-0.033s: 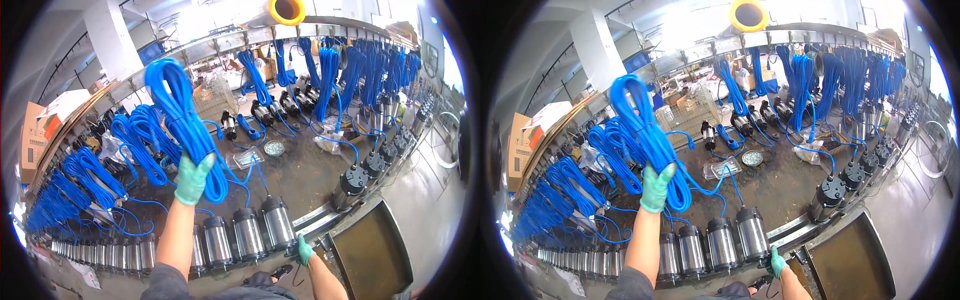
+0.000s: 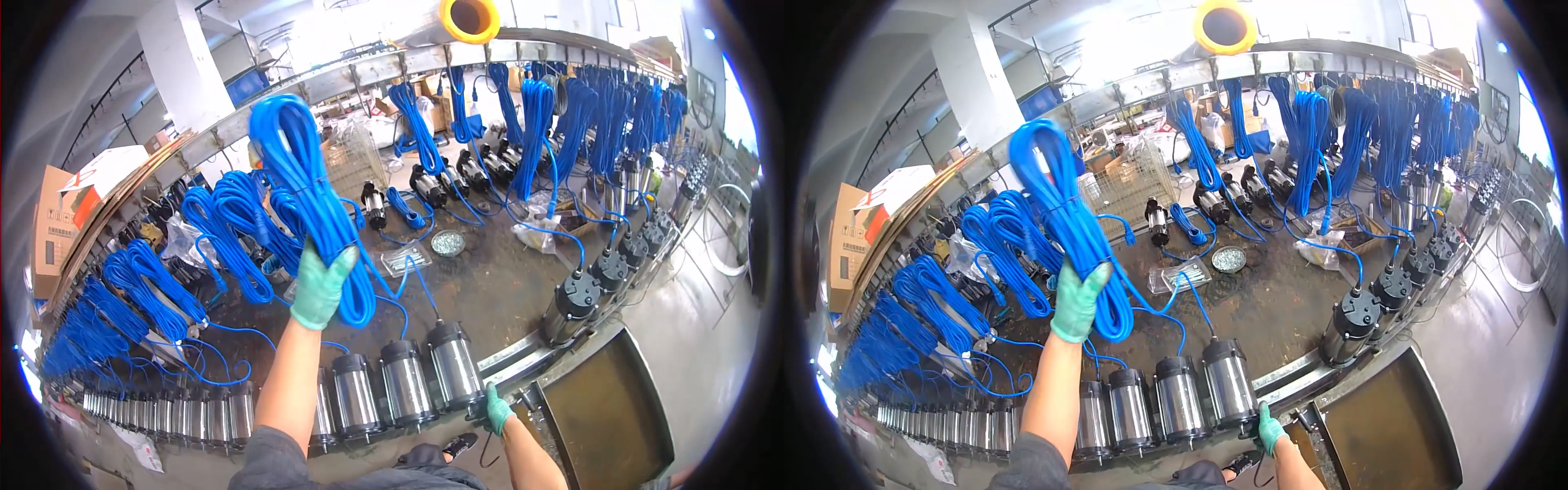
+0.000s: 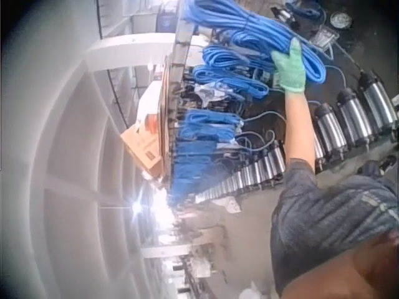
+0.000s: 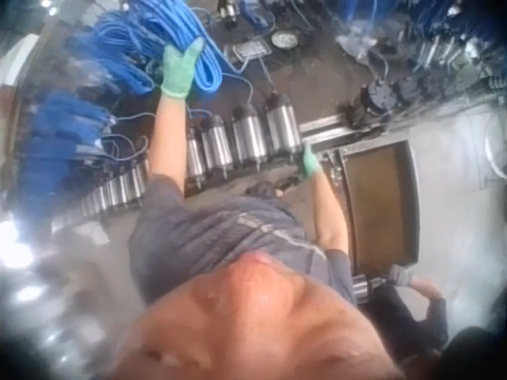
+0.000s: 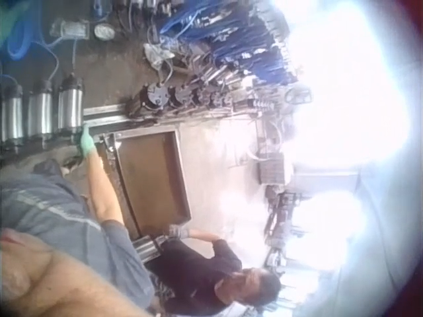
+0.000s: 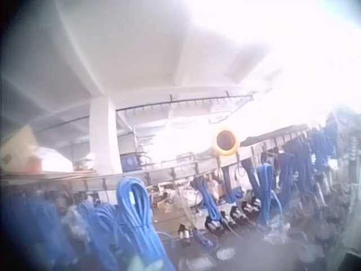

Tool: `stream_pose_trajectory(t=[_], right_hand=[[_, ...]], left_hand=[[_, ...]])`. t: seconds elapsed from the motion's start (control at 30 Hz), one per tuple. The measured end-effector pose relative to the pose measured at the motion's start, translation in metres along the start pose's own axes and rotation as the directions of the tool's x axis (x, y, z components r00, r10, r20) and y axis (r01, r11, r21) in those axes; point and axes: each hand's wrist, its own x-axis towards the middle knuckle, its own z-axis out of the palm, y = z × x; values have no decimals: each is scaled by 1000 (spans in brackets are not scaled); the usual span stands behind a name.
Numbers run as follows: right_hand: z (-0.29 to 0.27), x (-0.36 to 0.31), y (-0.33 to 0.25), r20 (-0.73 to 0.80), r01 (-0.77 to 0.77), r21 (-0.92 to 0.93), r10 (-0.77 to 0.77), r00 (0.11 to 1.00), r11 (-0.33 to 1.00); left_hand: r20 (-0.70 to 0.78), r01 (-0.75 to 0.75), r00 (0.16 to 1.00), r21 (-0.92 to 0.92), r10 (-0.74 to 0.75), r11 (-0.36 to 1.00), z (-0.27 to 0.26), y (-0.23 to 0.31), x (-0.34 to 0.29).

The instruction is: The person places a metal water pump cylinder into a pressurized water tank for testing, rotating the cylinder and observing it while submerged, then removes it and places it back onto a row of cylinders on the workbench.

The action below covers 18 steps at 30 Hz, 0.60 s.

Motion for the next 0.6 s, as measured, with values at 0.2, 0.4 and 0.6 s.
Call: stream_pose_trajectory(t=[0.2,0.4,0.6], right_hand=[[3,-80,0,-348,392,-348,-505,789,852],[-33,-188,-5,-330,529,7,-497,802,849],[-34,-264,28,-543,731,-208,-699,466,650]], left_hand=[[-24,-13,1000,192,18,981,2,-53,36],[-164,132,982,266,-90,955,-22,-101,81],[-309,168,950,631,47,757,-73,-163,78]])
